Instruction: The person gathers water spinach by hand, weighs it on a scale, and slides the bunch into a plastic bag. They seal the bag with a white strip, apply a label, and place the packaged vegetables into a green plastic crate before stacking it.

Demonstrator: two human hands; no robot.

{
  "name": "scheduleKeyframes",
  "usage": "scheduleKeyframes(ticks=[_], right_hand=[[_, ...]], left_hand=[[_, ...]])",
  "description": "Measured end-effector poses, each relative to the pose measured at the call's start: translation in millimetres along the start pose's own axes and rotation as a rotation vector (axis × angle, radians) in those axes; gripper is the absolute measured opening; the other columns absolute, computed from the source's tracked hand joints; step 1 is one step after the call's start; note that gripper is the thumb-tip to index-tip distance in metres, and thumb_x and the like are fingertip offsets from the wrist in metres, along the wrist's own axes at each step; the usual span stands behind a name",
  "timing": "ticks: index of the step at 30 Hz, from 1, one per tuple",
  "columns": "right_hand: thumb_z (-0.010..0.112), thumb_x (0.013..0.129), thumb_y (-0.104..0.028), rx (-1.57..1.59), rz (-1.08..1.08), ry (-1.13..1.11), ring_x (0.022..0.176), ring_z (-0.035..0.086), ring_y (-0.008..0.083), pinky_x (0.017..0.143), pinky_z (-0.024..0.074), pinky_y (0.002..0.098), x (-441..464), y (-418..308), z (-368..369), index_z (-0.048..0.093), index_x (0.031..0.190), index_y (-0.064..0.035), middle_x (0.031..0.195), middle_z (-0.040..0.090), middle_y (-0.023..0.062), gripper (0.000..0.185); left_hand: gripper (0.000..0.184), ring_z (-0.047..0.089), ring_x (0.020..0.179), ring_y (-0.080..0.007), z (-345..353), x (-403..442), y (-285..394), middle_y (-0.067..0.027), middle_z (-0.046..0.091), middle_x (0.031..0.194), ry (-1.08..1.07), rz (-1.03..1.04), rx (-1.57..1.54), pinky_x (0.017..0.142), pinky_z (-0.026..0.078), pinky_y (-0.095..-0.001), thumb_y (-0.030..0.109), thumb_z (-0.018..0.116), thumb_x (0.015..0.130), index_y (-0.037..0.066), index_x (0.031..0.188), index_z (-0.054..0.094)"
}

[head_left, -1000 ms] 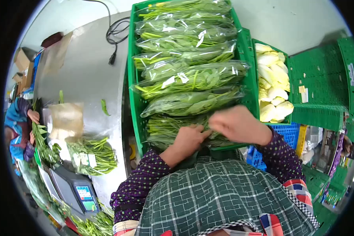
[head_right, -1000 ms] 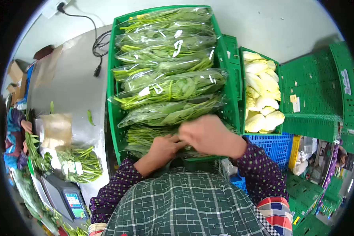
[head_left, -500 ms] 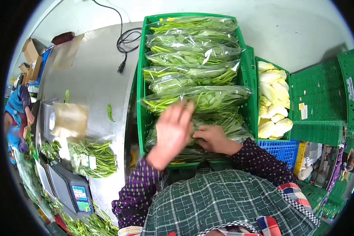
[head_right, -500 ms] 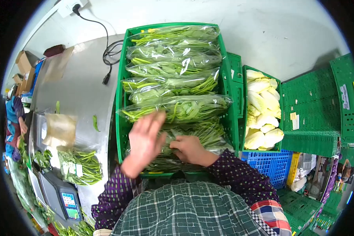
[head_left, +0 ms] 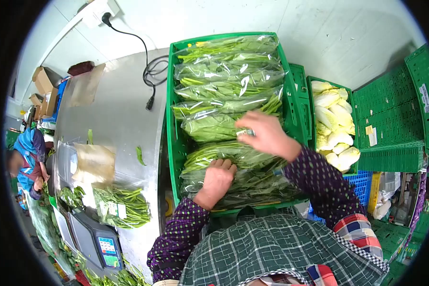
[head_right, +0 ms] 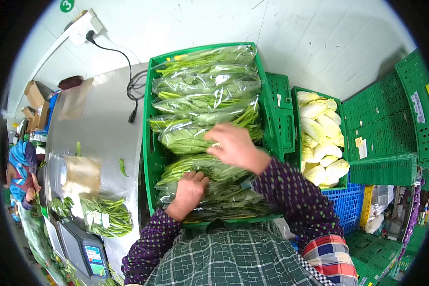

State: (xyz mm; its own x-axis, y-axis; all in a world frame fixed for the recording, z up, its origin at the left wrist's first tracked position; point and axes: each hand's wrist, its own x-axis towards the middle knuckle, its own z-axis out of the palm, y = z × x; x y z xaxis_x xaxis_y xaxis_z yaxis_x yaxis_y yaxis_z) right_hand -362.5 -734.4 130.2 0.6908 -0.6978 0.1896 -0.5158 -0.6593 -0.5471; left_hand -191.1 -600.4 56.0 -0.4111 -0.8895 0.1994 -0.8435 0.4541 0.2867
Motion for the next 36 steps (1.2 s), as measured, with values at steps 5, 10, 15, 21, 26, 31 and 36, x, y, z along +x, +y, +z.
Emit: scheduleKeyframes(ticks=[5,10,15,21,26,31,36], right_hand=[[0.077,0.066,-0.021,-0.535,-0.093,0.058,0.094,0.055,0.0276,0.087,0.0387,0.0392,19.0,43.2,26.0,0.056,0.113,-0.0092,0.097,0.058,0.0096,0.053],[0.069,0.069,-0.014,-0.426,-0.141,0.007,0.081,0.056,0.0248,0.075,0.042,0.0383,1.9,49.3,36.4,0.058,0.094,-0.0095,0.08,0.055,0.0065,0.028],[0.061,0.069,-0.01,-0.136,-0.139,-0.144,0.071,0.059,0.0284,0.063,0.0457,0.0413,-74.0,25.8,48.5,0.057,0.083,-0.0097,0.069,0.056,0.0071,0.015],[0.062,0.07,-0.01,-0.1,-0.06,-0.124,0.068,0.06,0.0298,0.06,0.0464,0.0415,-53.5,29.8,40.1,0.057,0.084,-0.0111,0.069,0.057,0.0075,0.015],[0.062,0.07,-0.01,-0.064,-0.06,-0.057,0.068,0.062,0.0294,0.059,0.0469,0.0423,-63.3,29.7,46.3,0.058,0.084,-0.0108,0.069,0.058,0.0073,0.015],[0.064,0.072,-0.015,-0.059,-0.054,-0.088,0.07,0.062,0.0306,0.061,0.0467,0.0435,-66.5,36.1,47.0,0.058,0.084,-0.0101,0.071,0.059,0.0083,0.014],[0.073,0.072,-0.029,0.276,0.1,-0.401,0.064,0.059,0.0271,0.059,0.0466,0.0381,-5.6,36.3,0.6,0.063,0.081,-0.0072,0.068,0.059,0.0087,0.025]], left_hand=[[0.009,0.054,0.076,-0.0253,1.5,-7.2,3.5,-0.0072,0.052,0.076,0.059,-0.071,-0.042,0.068,0.045,-0.037,0.009,0.061,0.066,0.009,0.073,0.056],[0.009,0.054,0.076,-0.0255,0.4,-4.7,3.2,-0.0071,0.052,0.076,0.06,-0.105,-0.056,0.068,0.046,-0.0371,0.009,0.061,0.066,0.009,0.074,0.057],[0.011,0.057,0.08,-0.0269,-25.4,0.3,4.3,-0.0073,0.055,0.079,-0.122,-0.134,-0.146,0.071,0.047,-0.0368,0.011,0.065,0.068,0.009,0.078,0.061],[0.051,0.055,0.1,-0.0317,-63.5,85.1,-41.0,-0.0142,0.058,0.108,0.323,-0.197,0.054,0.083,0.046,-0.0381,0.019,0.076,0.067,0.004,0.112,0.058],[0.029,0.058,0.086,-0.0287,-5.9,104.3,-83.4,-0.0118,0.059,0.092,0.275,-0.151,0.353,0.076,0.046,-0.0397,0.012,0.068,0.072,0.005,0.097,0.057],[0.012,0.056,0.074,-0.0276,-8.7,48.8,-54.5,-0.0095,0.053,0.076,0.003,0.028,0.098,0.068,0.046,-0.0377,0.008,0.06,0.064,0.008,0.074,0.054],[0.012,0.054,0.072,-0.0272,-3.3,43.0,-43.0,-0.0081,0.051,0.073,0.147,-0.012,0.074,0.064,0.045,-0.0389,0.005,0.06,0.063,0.007,0.072,0.054]])
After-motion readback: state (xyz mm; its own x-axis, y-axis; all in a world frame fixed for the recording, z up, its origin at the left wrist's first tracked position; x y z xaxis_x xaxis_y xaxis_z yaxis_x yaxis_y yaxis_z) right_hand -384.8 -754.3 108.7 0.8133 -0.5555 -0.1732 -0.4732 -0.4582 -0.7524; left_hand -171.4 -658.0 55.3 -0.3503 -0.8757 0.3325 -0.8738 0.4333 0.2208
